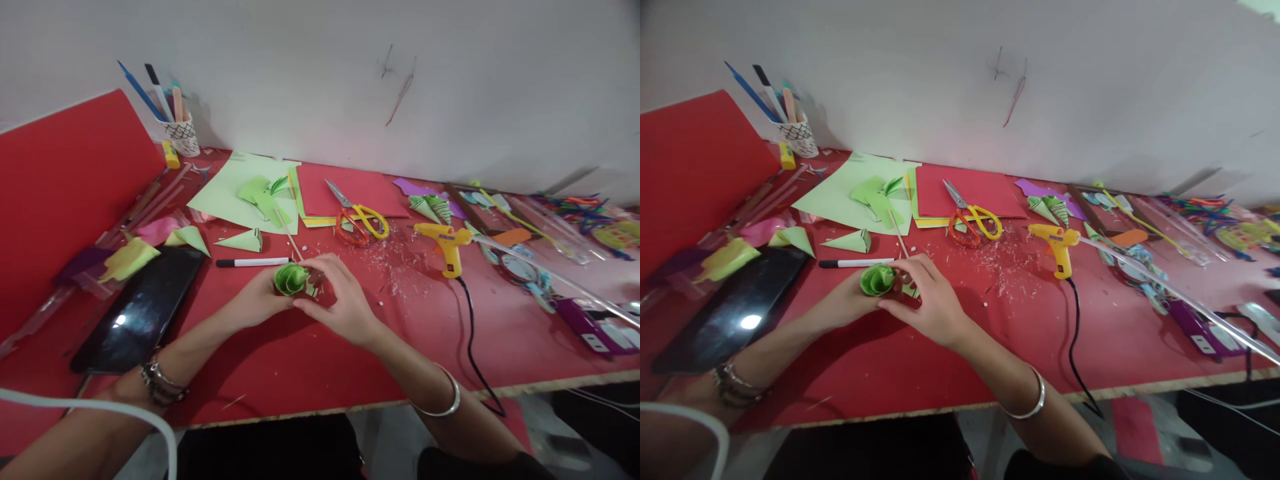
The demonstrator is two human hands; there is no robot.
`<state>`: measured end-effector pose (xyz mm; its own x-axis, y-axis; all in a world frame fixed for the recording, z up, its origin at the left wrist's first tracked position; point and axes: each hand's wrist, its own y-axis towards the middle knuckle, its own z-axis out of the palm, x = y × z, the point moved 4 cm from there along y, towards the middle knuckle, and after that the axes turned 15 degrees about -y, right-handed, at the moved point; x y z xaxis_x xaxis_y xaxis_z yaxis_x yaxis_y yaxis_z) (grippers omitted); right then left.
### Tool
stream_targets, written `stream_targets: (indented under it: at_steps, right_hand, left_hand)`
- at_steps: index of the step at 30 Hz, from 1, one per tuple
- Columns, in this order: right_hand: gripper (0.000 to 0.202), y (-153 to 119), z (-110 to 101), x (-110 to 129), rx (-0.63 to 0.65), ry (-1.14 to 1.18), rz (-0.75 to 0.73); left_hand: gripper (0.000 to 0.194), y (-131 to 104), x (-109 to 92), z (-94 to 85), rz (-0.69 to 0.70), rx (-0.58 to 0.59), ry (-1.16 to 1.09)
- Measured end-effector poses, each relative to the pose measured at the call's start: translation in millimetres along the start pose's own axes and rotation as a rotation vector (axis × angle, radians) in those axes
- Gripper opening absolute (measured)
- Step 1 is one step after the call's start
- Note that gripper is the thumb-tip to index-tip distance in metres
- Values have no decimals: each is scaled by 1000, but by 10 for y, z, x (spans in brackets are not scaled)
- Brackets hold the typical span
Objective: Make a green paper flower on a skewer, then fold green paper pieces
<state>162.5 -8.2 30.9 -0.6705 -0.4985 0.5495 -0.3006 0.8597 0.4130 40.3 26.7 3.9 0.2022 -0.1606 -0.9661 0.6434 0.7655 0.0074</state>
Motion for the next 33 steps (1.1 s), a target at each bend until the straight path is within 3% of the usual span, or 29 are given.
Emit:
stream_targets:
  at_steps: [4, 9, 16, 23, 27, 33]
  right_hand:
    - [43, -5, 28, -40, 15, 98, 72]
    - [39, 2, 104, -101, 156, 337, 231]
    - [21, 12, 108, -87, 112, 395, 196]
    - [27, -5, 133, -166, -10, 534, 303]
    - [25, 17, 9, -135, -70, 512, 255]
    - [6, 47, -121, -153, -112, 247, 195]
  left_hand:
    - [29, -22, 23, 33, -75, 36, -82]
    - [22, -61, 85, 86, -256, 67, -134]
    - [19, -63, 82, 114, -228, 90, -105]
    - [21, -41, -4, 52, 76, -79, 360]
    - [22, -35, -1, 23, 88, -80, 528]
    - [16, -54, -51, -28, 108, -132, 868]
